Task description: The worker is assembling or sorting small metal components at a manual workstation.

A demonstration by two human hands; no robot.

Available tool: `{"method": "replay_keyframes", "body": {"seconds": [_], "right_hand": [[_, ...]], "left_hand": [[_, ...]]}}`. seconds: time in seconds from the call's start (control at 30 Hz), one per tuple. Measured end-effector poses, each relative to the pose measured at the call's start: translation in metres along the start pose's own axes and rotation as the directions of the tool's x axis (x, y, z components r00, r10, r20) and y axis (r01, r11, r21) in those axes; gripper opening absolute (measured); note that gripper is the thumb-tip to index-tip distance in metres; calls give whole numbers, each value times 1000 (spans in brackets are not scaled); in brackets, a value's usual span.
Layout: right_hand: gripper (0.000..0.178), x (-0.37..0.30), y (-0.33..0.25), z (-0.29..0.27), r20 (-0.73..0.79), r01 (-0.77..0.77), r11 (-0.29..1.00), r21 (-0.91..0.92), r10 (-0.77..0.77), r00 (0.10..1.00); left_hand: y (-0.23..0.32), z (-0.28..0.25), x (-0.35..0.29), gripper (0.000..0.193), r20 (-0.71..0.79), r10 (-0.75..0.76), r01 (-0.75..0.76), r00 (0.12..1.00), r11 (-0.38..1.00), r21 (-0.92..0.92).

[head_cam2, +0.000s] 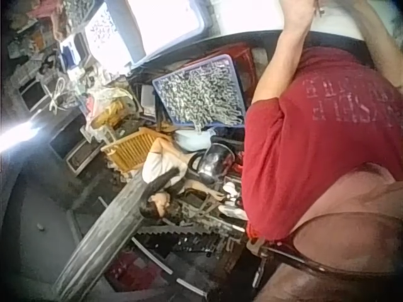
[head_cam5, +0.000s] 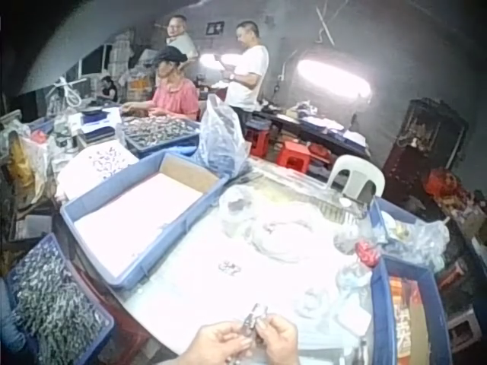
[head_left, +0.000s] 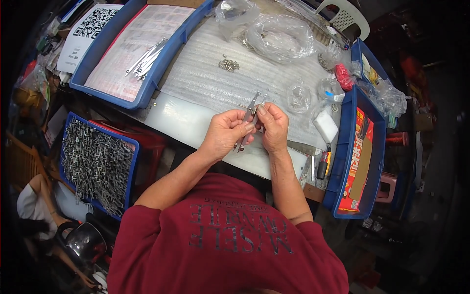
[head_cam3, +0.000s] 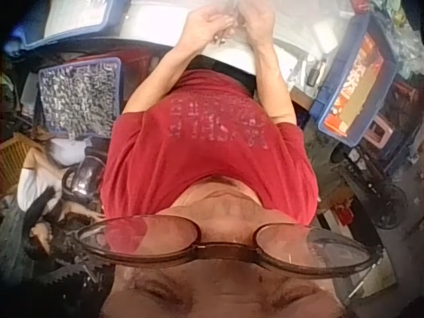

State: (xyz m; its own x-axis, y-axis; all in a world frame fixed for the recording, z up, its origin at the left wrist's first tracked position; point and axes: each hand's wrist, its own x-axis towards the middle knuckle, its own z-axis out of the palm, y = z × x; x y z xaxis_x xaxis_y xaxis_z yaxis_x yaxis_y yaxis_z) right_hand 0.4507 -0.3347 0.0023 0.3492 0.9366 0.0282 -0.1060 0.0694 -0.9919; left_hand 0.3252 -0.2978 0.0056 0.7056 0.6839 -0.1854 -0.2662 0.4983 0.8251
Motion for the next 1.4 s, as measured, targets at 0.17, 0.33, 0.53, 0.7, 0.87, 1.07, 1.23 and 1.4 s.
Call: {"method": "replay_keyframes", "body": {"seconds": [0.17,0.33,0.53,0.7,0.87,1.07,1.23,1.4], "right_hand": [[22,0,-1,0,-2,1,1000,-9,-1,1000],[16,-1,-3,2,-37,-12,999,44,13,999],[13,-2,-1,2,-32,20,998,68,-18,999],[13,-2,3,1,-9,47,998,43,-47,999],[14,-2,5,1,3,67,998,19,-67,998],[12,-3,6,1,12,57,997,53,-57,998],[13,-5,3,5,15,64,992,111,-66,998],[11,-5,5,3,27,80,993,86,-83,996]], "left_hand": [[2,0,0,15,-4,11,-11,1000,1000,0],[2,-1,0,15,-14,15,-15,1000,1000,2],[7,4,-1,18,-71,68,-70,995,997,-30],[6,4,2,17,-102,92,-95,991,995,-26],[8,4,2,17,-113,107,-111,988,993,-33],[8,4,4,15,-103,128,-136,986,988,-68],[8,5,4,13,-98,169,-176,981,981,-75],[6,6,5,13,-89,191,-198,978,977,-83]]}}
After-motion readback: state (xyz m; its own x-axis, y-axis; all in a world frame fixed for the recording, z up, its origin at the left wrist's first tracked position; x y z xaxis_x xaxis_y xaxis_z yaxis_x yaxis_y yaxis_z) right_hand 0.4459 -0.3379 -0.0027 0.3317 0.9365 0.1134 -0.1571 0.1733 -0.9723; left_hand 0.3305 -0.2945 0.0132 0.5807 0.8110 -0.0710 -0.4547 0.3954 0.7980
